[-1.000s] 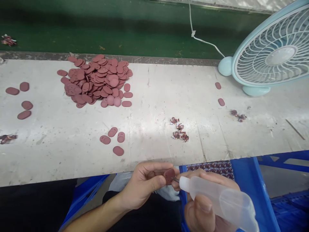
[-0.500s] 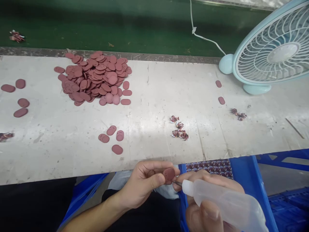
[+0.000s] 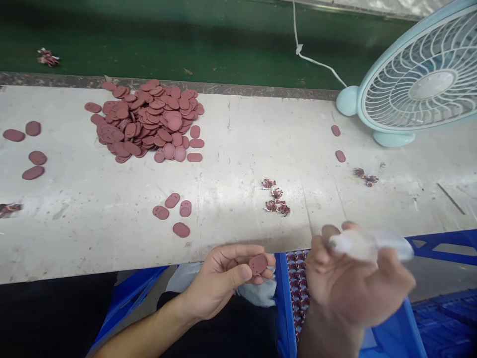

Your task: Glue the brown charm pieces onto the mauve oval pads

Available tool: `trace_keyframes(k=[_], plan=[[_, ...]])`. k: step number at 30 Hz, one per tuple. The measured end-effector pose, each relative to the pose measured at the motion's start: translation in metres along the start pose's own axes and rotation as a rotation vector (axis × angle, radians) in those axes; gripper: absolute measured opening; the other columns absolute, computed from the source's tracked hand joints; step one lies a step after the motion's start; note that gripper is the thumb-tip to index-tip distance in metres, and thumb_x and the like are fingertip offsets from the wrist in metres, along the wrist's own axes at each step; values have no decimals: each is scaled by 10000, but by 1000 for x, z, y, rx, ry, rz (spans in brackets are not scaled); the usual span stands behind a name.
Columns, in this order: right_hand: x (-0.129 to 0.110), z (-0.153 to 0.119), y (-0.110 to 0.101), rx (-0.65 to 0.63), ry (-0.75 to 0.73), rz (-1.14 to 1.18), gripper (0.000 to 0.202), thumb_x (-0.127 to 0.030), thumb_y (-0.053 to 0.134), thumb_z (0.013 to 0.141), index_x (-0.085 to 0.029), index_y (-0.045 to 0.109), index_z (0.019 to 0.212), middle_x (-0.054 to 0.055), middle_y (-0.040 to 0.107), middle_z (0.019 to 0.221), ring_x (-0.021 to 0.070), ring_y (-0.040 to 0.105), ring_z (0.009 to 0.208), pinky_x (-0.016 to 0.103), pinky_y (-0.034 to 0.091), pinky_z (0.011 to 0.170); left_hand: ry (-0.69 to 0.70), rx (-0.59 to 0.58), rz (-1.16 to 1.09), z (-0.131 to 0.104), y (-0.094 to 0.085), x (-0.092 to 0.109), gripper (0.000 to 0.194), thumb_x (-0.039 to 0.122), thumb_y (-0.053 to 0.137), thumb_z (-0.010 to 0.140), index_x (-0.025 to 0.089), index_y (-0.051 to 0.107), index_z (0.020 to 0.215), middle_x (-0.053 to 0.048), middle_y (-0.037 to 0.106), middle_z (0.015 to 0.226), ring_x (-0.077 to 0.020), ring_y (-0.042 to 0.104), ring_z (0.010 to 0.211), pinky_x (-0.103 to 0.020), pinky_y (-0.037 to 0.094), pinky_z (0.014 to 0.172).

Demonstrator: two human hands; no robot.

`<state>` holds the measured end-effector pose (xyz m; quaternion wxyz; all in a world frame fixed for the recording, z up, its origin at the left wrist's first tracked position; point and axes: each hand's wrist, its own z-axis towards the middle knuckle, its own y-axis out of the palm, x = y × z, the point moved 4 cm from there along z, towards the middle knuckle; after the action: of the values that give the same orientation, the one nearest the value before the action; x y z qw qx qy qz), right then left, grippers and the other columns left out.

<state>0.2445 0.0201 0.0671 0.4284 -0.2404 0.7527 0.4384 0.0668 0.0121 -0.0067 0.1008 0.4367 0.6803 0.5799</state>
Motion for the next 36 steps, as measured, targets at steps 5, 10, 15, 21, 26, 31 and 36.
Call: trace_keyframes(k=[5, 10, 15, 21, 26, 31, 36], plan=[[11, 55, -34, -6, 611, 1101, 470, -476, 460, 883, -100, 675, 1067, -71, 640, 690, 89, 645, 542, 121, 361, 394, 10, 18, -4, -3, -3, 5, 253, 233, 743, 875, 231, 765, 1126, -92, 789, 1125, -151, 757, 912, -180, 589, 770], [7, 74, -51, -281, 667, 1329, 461, -60, 729, 707, -181, 614, 1137, -38, 561, 681, 140, 650, 558, 167, 530, 331, 31, 60, -26, -4, -9, 8, 185, 210, 724, 889, 245, 778, 1062, -84, 793, 1123, -138, 757, 896, -162, 589, 760], [3, 47, -36, -203, 37, -41, 284, -362, 705, 863, -208, 682, 1100, -27, 589, 730, 80, 533, 517, 139, 418, 315, 22, 103, -37, -3, -12, 11, 172, 202, 721, 889, 230, 785, 1046, -90, 788, 1139, -145, 756, 911, -179, 597, 783], [17, 38, 0, -122, -375, -1510, 261, -352, 627, 921, -214, 731, 1117, 52, 636, 904, 190, 605, 777, 366, 541, 716, 28, 99, -8, -8, -11, 14, 211, 176, 730, 875, 223, 783, 1074, -101, 767, 1197, -162, 753, 951, -180, 588, 798], [8, 39, -9, -40, -267, -1425, 187, -364, 683, 867, -200, 726, 947, 55, 658, 881, 203, 639, 793, 330, 553, 651, 44, 110, 16, -10, -12, 15, 199, 184, 746, 859, 231, 790, 1048, -95, 775, 1178, -167, 754, 935, -193, 590, 784], [2, -2, -6, -123, -73, -900, 112, -276, 751, 842, -229, 704, 933, 39, 716, 855, 182, 691, 751, 294, 601, 643, 71, 143, 122, -8, -13, 15, 223, 199, 768, 841, 222, 777, 1062, -108, 782, 1151, -209, 748, 983, -230, 591, 765], [18, -38, 18, -387, -12, -750, 189, -156, 729, 836, -295, 739, 963, 34, 717, 943, 209, 702, 885, 319, 623, 736, 125, 92, 188, -7, -9, 15, 217, 178, 769, 839, 209, 760, 1053, -98, 779, 1164, -223, 726, 1056, -312, 583, 902]])
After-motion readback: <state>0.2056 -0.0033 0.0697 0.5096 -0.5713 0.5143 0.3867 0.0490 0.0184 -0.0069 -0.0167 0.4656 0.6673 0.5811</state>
